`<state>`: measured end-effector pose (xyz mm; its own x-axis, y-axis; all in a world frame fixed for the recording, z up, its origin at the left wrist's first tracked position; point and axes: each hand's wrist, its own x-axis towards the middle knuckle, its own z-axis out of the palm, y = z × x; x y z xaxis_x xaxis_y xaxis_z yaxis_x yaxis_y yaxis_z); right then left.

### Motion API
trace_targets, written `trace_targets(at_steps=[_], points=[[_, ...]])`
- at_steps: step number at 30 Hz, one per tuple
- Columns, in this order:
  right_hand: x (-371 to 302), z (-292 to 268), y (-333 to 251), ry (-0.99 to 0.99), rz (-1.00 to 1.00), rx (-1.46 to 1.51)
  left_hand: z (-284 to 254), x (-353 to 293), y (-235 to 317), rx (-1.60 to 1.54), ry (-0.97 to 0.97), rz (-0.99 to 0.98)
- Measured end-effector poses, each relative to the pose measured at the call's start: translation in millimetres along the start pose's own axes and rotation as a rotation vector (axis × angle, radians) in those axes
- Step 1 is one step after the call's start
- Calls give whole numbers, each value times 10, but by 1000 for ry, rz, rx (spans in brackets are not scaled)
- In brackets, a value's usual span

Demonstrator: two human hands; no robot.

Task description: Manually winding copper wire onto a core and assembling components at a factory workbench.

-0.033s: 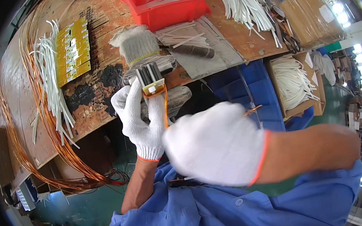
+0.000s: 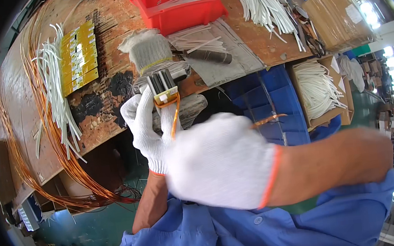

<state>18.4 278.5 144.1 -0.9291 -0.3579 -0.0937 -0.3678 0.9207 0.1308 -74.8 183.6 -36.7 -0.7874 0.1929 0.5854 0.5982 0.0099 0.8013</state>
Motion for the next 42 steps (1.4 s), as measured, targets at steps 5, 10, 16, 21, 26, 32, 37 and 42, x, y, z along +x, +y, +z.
trace_targets(at_steps=[5,10,16,21,26,32,37,42], points=[[983,-258,675,-186,-331,80,98,-186,57,-49,-54,-147],[901,320,1455,-235,92,763,-80,57,98,103,71,-63],[-318,443,683,163,-2,188,-140,162,106,118,-154,127],[66,-143,-51,-66,-17,-161,-130,184,22,31,-152,166],[817,-381,627,-146,-134,230,68,169,261,-175,-123,-92],[341,367,1361,-122,174,797,-37,201,19,-27,-22,70],[-278,9,164,-137,103,107,-20,233,126,77,-135,133],[850,-232,167,-2,-106,-4,-22,135,-155,14,-16,92]])
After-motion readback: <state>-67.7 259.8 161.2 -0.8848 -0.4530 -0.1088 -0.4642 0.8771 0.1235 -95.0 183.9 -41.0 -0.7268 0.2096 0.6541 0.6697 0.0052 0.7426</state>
